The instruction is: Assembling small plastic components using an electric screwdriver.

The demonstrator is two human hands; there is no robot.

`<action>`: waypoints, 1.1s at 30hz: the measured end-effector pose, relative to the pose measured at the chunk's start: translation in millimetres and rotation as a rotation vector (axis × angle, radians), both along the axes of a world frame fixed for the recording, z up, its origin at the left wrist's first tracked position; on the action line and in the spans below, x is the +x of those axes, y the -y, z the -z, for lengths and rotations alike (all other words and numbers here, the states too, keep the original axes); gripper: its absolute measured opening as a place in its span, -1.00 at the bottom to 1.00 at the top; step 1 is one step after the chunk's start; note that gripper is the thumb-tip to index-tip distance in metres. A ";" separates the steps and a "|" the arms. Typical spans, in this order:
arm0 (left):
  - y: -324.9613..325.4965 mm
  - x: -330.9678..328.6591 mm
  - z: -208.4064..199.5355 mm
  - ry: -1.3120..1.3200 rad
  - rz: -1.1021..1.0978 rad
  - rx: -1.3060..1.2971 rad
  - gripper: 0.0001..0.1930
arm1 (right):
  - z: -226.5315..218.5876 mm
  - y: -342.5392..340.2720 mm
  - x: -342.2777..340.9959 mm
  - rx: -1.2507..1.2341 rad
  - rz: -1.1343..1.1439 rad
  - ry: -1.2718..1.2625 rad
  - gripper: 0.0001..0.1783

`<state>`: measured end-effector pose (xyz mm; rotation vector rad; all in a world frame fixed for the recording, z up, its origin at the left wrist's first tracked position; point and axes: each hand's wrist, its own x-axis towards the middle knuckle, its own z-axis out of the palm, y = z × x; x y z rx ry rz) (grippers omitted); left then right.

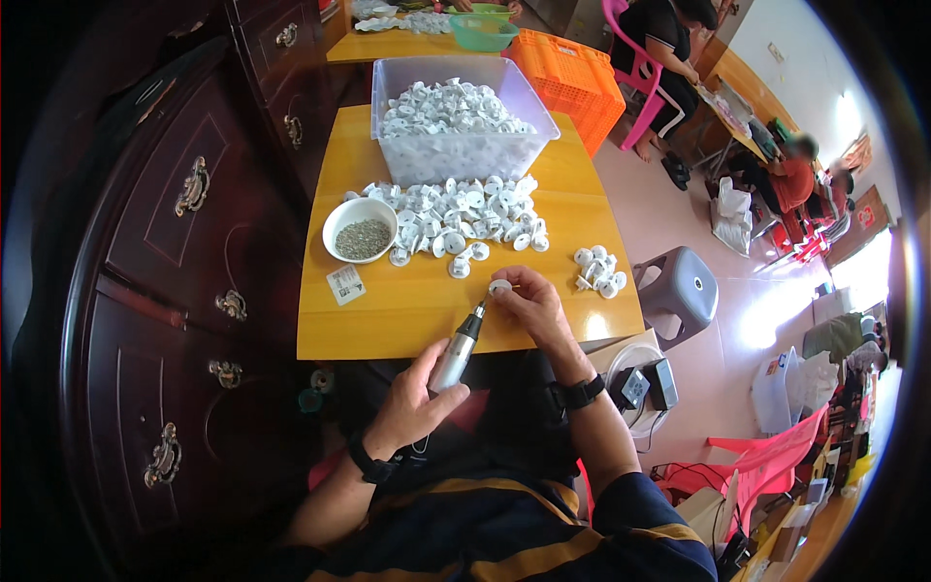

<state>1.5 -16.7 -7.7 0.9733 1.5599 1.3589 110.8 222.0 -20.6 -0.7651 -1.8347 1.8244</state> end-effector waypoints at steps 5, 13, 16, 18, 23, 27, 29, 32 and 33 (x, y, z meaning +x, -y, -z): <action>-0.3 -0.4 2.7 -0.005 0.000 -0.021 -0.30 | -4.3 6.3 -1.3 -0.010 0.011 0.000 -0.78; -0.4 0.3 1.8 -0.009 0.001 -0.010 -0.31 | -5.6 9.4 -3.0 -0.017 0.016 0.016 -0.78; -0.4 -0.2 2.9 -0.015 0.001 -0.021 -0.31 | -4.8 9.9 -3.4 -0.011 0.023 0.018 -0.79; -0.8 -0.5 1.5 -0.029 -0.002 -0.017 -0.31 | -3.0 9.7 -3.7 -0.015 0.019 -0.004 -0.80; -1.1 -0.1 1.4 -0.020 -0.001 -0.015 -0.31 | 2.3 8.3 -3.7 0.008 0.023 -0.006 -0.80; -0.7 0.2 -0.1 -0.015 -0.001 -0.022 -0.31 | 6.4 7.7 -4.2 0.011 0.030 -0.004 -0.81; -0.2 -0.1 0.7 -0.026 0.000 -0.010 -0.32 | 6.7 8.4 -4.2 0.025 0.032 -0.001 -0.81; -0.3 -0.8 -5.3 0.015 0.019 -0.044 -0.33 | 14.1 6.7 -2.5 0.091 0.046 -0.004 -0.80; 0.6 -0.9 -7.9 0.065 0.031 -0.090 -0.34 | 16.6 6.8 -2.4 0.141 0.052 -0.012 -0.79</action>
